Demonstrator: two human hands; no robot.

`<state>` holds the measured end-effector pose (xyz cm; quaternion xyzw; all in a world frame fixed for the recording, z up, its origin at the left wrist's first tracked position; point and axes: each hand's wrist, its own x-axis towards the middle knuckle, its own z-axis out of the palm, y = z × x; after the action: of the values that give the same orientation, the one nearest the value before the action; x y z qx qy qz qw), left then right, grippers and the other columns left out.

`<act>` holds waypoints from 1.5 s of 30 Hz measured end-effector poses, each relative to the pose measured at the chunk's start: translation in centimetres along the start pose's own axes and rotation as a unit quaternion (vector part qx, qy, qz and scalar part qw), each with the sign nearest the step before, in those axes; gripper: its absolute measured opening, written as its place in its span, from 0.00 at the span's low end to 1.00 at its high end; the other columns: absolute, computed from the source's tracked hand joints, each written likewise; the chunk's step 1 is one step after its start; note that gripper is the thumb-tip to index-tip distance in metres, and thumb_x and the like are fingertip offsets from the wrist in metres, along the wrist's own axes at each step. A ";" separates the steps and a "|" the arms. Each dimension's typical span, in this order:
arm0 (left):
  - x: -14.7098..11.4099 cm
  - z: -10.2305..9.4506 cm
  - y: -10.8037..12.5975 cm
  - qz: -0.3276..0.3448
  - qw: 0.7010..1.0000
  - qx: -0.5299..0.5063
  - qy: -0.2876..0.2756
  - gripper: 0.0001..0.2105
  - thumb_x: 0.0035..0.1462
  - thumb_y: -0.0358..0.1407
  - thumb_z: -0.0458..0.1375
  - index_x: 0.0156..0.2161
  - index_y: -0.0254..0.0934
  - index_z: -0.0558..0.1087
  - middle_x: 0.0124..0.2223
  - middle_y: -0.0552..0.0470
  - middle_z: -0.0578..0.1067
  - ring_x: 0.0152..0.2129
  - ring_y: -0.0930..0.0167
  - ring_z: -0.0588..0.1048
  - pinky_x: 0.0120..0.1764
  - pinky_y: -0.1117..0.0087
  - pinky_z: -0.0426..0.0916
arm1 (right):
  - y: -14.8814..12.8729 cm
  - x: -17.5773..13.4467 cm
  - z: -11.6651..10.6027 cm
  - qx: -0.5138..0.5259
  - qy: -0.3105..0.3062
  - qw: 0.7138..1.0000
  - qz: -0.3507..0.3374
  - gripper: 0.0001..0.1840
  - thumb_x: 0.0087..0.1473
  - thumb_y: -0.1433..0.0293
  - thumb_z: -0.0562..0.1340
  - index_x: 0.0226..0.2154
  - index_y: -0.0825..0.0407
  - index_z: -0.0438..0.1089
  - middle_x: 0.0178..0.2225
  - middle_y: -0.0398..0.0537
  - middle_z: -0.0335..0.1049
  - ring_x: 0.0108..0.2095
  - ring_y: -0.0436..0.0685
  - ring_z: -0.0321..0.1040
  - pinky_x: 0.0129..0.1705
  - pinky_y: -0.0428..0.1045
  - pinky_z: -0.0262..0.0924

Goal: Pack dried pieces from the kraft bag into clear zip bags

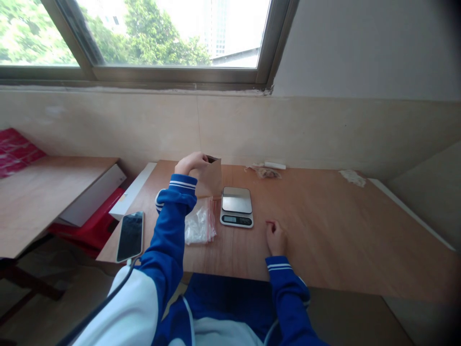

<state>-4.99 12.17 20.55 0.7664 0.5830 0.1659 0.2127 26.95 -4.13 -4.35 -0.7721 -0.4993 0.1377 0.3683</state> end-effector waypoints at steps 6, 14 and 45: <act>-1.5 -2.2 0.7 0.049 0.996 -0.026 0.076 0.12 0.50 0.44 0.60 0.29 0.35 0.77 0.29 0.51 0.77 0.28 0.69 0.73 0.30 0.72 0.65 | 0.1 0.0 0.0 -0.002 -0.007 1.000 0.003 0.19 0.57 0.67 0.50 0.38 0.54 0.74 0.32 0.53 0.75 0.30 0.58 0.68 0.29 0.47 0.54; -3.9 0.3 3.7 0.174 0.927 -0.189 0.274 0.08 0.57 0.38 0.57 0.41 0.38 0.70 0.42 0.50 0.77 0.35 0.72 0.77 0.40 0.71 0.71 | 0.2 0.0 0.0 -0.009 -0.010 1.000 0.006 0.18 0.57 0.66 0.50 0.38 0.52 0.73 0.32 0.52 0.75 0.30 0.58 0.69 0.29 0.47 0.54; -3.1 5.7 3.2 0.093 0.923 0.006 0.372 0.13 0.60 0.29 0.47 0.45 0.39 0.71 0.47 0.46 0.74 0.47 0.64 0.70 0.53 0.61 0.61 | 0.1 0.0 0.0 0.015 -0.011 1.000 -0.008 0.20 0.56 0.65 0.49 0.38 0.53 0.73 0.34 0.54 0.76 0.33 0.59 0.70 0.32 0.48 0.57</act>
<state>-0.30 7.68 17.28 0.7013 0.5474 0.4549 -0.0406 27.03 -4.17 -4.44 -0.7606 -0.5077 0.1505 0.3755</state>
